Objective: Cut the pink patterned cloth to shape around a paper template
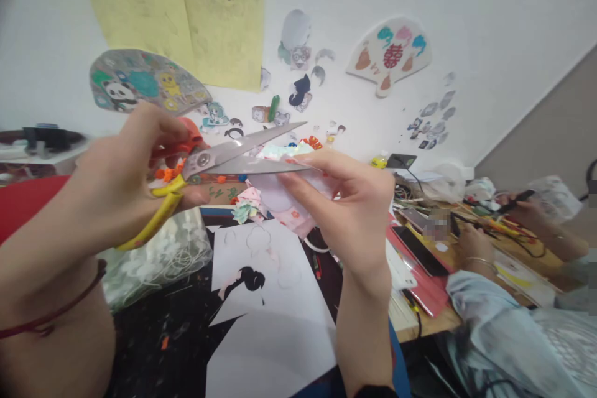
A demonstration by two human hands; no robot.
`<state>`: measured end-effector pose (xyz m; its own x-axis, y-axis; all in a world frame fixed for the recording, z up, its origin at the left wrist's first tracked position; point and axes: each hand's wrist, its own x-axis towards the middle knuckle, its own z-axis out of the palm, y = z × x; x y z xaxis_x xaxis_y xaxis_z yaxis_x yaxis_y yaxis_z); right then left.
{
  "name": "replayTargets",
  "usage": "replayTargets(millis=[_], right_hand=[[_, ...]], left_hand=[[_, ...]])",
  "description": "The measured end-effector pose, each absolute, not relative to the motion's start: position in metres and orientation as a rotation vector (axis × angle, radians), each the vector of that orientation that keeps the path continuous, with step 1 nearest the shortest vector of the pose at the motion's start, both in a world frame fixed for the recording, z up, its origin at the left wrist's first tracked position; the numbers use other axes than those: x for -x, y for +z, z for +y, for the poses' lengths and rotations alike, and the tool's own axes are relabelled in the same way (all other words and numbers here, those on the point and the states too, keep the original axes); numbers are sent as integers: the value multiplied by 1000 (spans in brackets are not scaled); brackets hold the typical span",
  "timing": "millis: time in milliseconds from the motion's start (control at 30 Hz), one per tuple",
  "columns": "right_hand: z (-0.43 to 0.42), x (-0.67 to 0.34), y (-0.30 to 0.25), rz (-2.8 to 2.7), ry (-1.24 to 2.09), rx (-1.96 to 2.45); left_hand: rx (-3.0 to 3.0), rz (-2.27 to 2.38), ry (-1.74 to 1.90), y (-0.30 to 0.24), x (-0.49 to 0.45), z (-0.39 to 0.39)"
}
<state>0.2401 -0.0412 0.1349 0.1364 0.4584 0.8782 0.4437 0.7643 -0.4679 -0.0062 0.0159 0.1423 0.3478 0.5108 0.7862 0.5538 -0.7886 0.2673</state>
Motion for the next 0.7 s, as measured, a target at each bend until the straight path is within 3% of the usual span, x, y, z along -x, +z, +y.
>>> replayTargets(millis=[400,700], right_hand=[[-47,-239,136,-1539,29,754],[-50,-239,135,-1524,32,752]], left_hand=[[2510,-996,-1259,144,6,5],[2494,-1006,-1308,143,6,4]])
